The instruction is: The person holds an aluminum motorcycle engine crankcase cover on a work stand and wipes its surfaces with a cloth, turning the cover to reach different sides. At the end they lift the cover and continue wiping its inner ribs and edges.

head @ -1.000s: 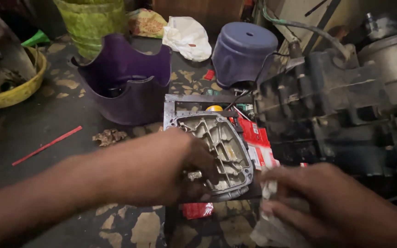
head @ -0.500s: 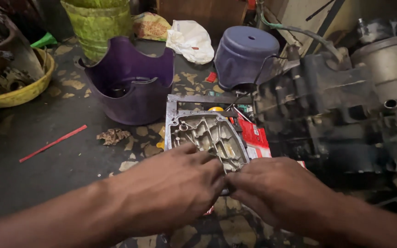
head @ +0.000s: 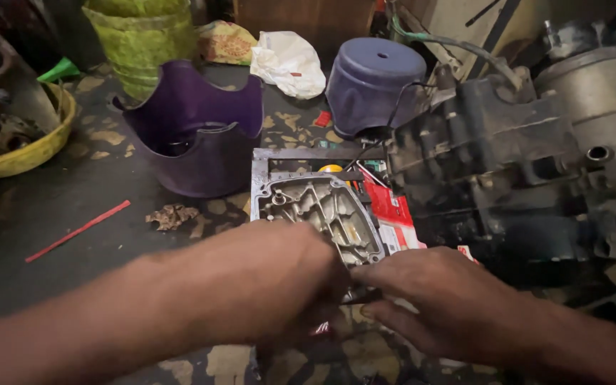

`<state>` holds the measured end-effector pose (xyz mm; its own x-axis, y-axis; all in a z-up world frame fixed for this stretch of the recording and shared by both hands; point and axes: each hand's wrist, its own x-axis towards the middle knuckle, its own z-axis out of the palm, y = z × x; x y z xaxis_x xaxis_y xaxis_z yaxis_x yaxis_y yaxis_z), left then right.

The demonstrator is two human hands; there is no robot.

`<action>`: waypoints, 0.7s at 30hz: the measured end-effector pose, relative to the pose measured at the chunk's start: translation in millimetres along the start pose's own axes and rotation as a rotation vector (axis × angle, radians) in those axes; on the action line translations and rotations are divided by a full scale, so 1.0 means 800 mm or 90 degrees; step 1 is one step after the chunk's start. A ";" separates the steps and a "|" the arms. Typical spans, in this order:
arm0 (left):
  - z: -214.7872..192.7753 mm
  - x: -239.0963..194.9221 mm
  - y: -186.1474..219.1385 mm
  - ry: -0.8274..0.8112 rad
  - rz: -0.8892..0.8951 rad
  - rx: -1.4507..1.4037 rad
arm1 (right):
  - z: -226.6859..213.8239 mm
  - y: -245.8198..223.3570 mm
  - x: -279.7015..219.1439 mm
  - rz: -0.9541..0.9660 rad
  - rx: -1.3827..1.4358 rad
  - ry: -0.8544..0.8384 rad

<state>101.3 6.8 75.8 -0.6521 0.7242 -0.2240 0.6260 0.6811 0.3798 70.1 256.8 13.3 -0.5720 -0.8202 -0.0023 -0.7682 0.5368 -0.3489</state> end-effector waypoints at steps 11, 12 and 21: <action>0.019 0.020 -0.003 0.102 -0.038 0.074 | 0.000 0.000 0.000 0.030 0.030 0.002; 0.022 0.021 0.002 0.103 -0.038 0.075 | 0.003 0.003 0.000 0.030 0.029 0.003; 0.067 0.045 0.004 0.268 0.138 0.197 | 0.002 -0.002 -0.004 -0.067 0.020 0.110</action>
<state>102.9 40.9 20.5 -0.5696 0.7889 0.2305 0.8193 0.5675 0.0822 73.2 258.3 12.4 -0.5312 -0.8244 0.1953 -0.8190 0.4407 -0.3675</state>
